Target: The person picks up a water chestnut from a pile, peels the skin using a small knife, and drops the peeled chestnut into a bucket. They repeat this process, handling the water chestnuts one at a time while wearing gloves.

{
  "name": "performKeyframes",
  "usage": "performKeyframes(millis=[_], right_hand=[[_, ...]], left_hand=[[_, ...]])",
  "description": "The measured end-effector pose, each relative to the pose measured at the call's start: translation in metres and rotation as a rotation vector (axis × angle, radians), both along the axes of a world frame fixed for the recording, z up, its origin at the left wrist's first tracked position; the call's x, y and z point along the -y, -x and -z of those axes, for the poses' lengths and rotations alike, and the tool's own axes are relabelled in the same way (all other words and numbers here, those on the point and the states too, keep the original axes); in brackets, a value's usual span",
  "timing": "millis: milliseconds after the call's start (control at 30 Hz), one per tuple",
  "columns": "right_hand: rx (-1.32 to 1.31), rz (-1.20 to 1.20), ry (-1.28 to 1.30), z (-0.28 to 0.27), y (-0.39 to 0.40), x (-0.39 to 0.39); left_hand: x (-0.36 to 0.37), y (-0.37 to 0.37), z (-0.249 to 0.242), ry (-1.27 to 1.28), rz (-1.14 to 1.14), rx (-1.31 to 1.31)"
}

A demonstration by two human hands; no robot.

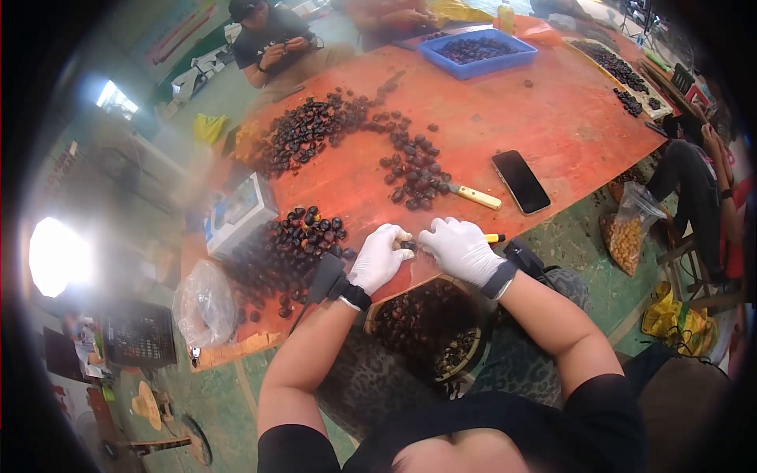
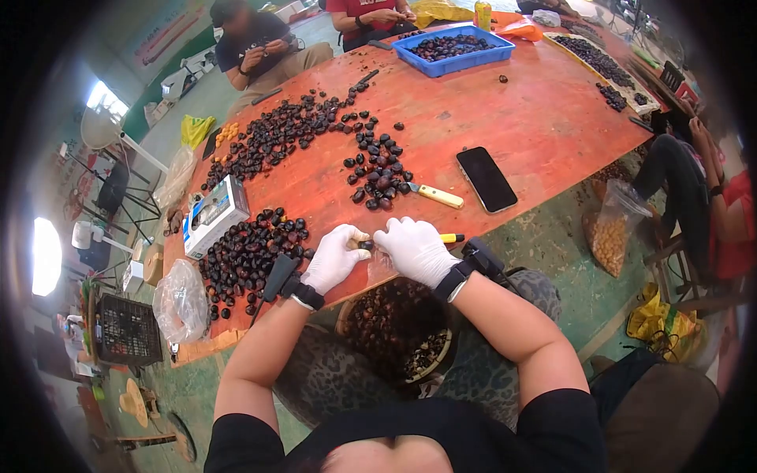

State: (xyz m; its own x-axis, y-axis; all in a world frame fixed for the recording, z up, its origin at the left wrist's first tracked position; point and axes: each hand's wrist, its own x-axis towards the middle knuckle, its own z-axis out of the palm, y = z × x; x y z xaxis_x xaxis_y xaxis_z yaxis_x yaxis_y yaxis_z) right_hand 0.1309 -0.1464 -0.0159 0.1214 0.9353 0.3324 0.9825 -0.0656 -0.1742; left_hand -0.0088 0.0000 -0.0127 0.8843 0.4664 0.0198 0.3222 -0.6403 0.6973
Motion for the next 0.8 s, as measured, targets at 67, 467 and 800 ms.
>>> performKeyframes(millis=[67,467,800], right_hand=[[0.002,0.009,0.008,0.001,-0.002,0.001],[-0.039,0.077,-0.044,-0.005,0.01,0.001],[-0.101,0.089,0.03,-0.001,0.012,-0.003]], left_hand=[[0.002,-0.002,-0.004,0.006,-0.014,-0.02],[0.005,-0.004,-0.01,-0.026,-0.06,-0.072],[0.005,-0.006,-0.007,-0.037,-0.071,-0.091]])
